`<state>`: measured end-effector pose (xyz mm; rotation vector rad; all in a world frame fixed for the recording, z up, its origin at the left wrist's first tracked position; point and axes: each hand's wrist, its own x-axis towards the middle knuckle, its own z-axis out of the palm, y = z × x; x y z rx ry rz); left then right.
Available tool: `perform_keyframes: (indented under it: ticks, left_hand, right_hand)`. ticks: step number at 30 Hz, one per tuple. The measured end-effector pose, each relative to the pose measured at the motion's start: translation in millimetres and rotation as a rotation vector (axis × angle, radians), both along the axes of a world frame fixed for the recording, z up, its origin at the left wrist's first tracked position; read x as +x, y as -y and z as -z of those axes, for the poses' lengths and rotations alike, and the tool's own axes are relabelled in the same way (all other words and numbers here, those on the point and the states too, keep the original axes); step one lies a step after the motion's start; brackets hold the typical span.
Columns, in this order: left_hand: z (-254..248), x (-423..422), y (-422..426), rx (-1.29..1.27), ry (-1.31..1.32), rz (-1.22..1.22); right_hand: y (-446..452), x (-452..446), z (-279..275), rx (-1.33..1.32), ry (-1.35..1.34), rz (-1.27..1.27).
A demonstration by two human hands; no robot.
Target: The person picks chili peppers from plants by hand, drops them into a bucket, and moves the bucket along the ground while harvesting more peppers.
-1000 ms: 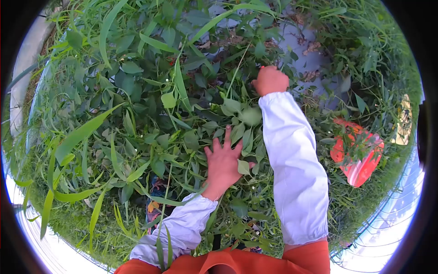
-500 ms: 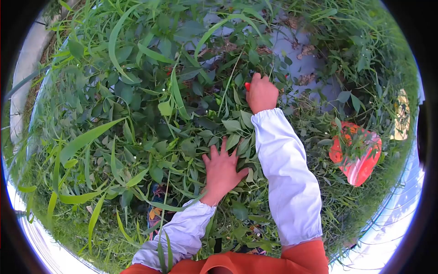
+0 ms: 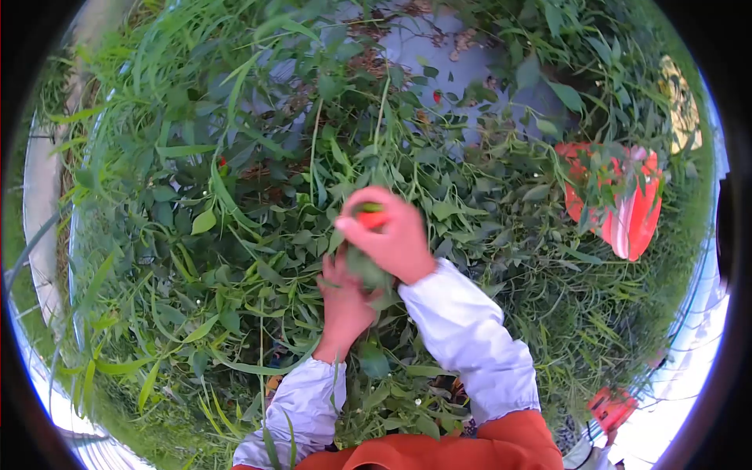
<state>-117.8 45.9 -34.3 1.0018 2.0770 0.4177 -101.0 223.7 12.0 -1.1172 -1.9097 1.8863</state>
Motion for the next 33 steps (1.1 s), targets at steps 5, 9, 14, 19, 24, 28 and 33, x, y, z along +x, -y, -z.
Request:
perform_keyframes:
  ticks: [5,9,14,19,24,28,33]
  left_hand:
    - [25.7,14.8,5.7,0.118,0.516,-0.519]
    - [20.0,13.8,-1.5,0.112,0.68,-0.695]
    - [-1.3,15.4,-15.5,0.336,1.379,-1.304]
    - [-8.2,13.0,-17.7,0.169,0.266,-0.399]
    - [-16.4,8.3,-15.4,0.03,-0.013,-0.059]
    - [-12.3,9.1,-12.2,-0.064,0.138,-0.154]
    - [-37.5,-7.1,-17.0,-0.049,0.294,-0.187]
  right_hand:
    - [-86.9,137.2,-82.7,0.364,0.022,0.942]
    - [-235.4,354.3,-120.4,1.038,0.282,1.135]
    - [-360.5,546.6,-126.9,1.102,1.341,0.774]
    - [-395.1,454.2,-109.4,1.372,1.575,0.283]
    - [-230.7,54.2,-116.0,1.56,0.147,0.19]
    - [-193.8,-106.7,-11.9,0.721,-0.098,0.153]
    - [-200.1,-179.1,123.2,0.491,0.503,-0.255]
